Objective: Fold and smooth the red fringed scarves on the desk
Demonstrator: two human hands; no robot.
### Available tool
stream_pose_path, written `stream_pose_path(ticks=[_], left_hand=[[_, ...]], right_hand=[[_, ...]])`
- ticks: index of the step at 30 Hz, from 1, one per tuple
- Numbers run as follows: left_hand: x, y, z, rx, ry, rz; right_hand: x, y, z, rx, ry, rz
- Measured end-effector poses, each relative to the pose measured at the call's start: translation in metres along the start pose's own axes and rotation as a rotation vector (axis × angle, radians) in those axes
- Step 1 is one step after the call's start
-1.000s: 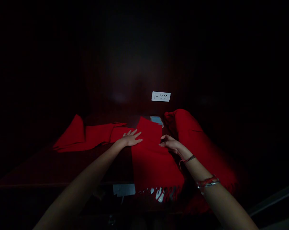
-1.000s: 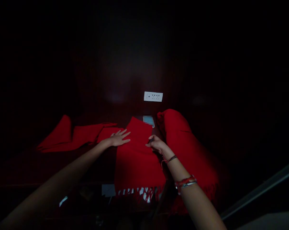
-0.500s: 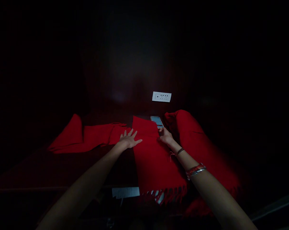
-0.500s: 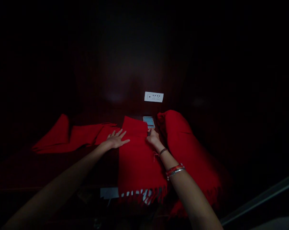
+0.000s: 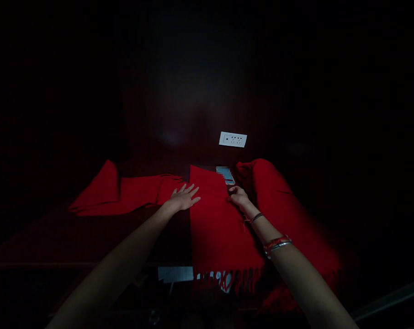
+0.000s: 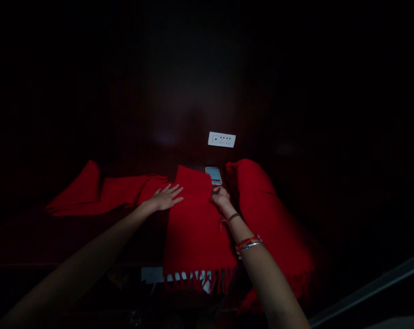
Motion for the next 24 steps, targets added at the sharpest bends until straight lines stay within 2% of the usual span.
stream_pose_path(ticks=[4,10,14,17,20,24], left_hand=[[0.002,-0.003,-0.003,-0.028,-0.024,-0.002],[0.001,-0.011,-0.005,-0.123,-0.006,0.191],[-0.001,-0.011,0.004,-0.167,0.089,0.261],[-0.001,-0.006,0.007,-0.169,0.104,0.177],[0.001,0.000,0.004,-0.169,0.023,0.024],[0.006,-0.001,0.003,-0.162,-0.024,-0.033]], right_hand=[[-0.004,-0.008,0.000,0.158,0.007,0.083],[-0.006,0.000,0.010,0.117,0.060,-0.184],[-0.005,-0.002,0.010,0.126,0.033,-0.212],[-0.003,-0.005,0.007,0.293,-0.033,-0.134],[0.004,-0.002,-0.001,0.476,-0.122,-0.077],[0.012,0.004,-0.011,0.730,-0.132,-0.106]])
Point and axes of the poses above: each hand's wrist, its own x-axis away from the middle knuckle, its own y-axis out of the palm, z = x × y, the point moved 7 cm from there along -x, towards the middle knuckle
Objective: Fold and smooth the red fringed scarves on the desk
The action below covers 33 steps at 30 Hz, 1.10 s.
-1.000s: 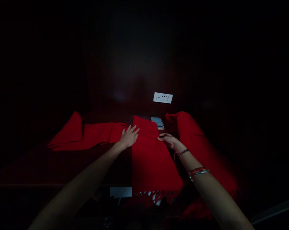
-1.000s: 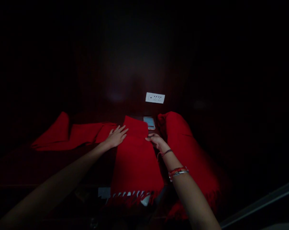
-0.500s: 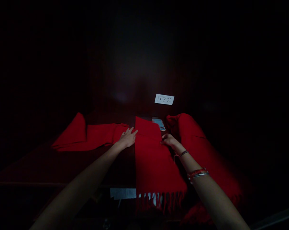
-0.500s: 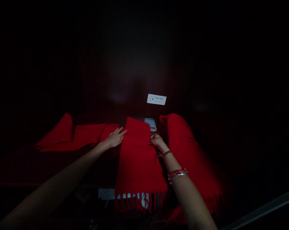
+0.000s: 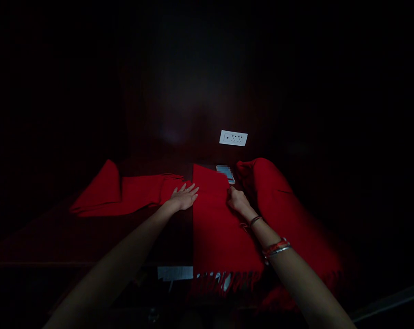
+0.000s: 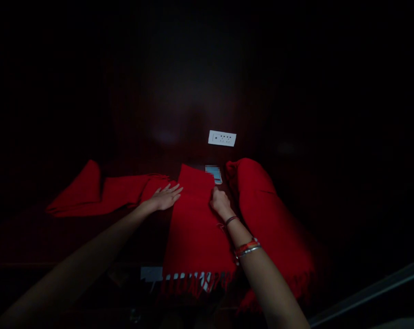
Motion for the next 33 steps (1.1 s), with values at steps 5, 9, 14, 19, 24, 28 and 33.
stream_pose_path(ticks=[5,9,14,19,24,28,33], left_hand=[[-0.001,-0.001,0.002,0.019,0.031,0.050],[-0.004,-0.001,-0.004,0.017,0.012,0.086],[-0.006,0.005,-0.014,0.020,-0.015,-0.018],[-0.006,0.007,-0.016,0.030,-0.025,-0.049],[-0.008,0.002,-0.023,0.024,-0.069,0.084],[-0.009,0.004,-0.026,-0.006,-0.133,0.047],[-0.001,-0.013,-0.014,-0.061,-0.121,0.238]], right_hand=[[-0.005,-0.018,-0.017,0.089,-0.110,-0.098],[-0.003,-0.024,-0.046,0.096,-0.366,0.069],[0.005,0.028,-0.044,0.154,-0.383,-0.150],[0.009,0.034,-0.040,0.170,-0.350,-0.217],[0.007,0.008,-0.047,0.084,-0.371,-0.077],[-0.004,-0.007,-0.023,-0.068,-0.186,0.033],[-0.008,0.003,0.004,-0.281,-0.054,-0.140]])
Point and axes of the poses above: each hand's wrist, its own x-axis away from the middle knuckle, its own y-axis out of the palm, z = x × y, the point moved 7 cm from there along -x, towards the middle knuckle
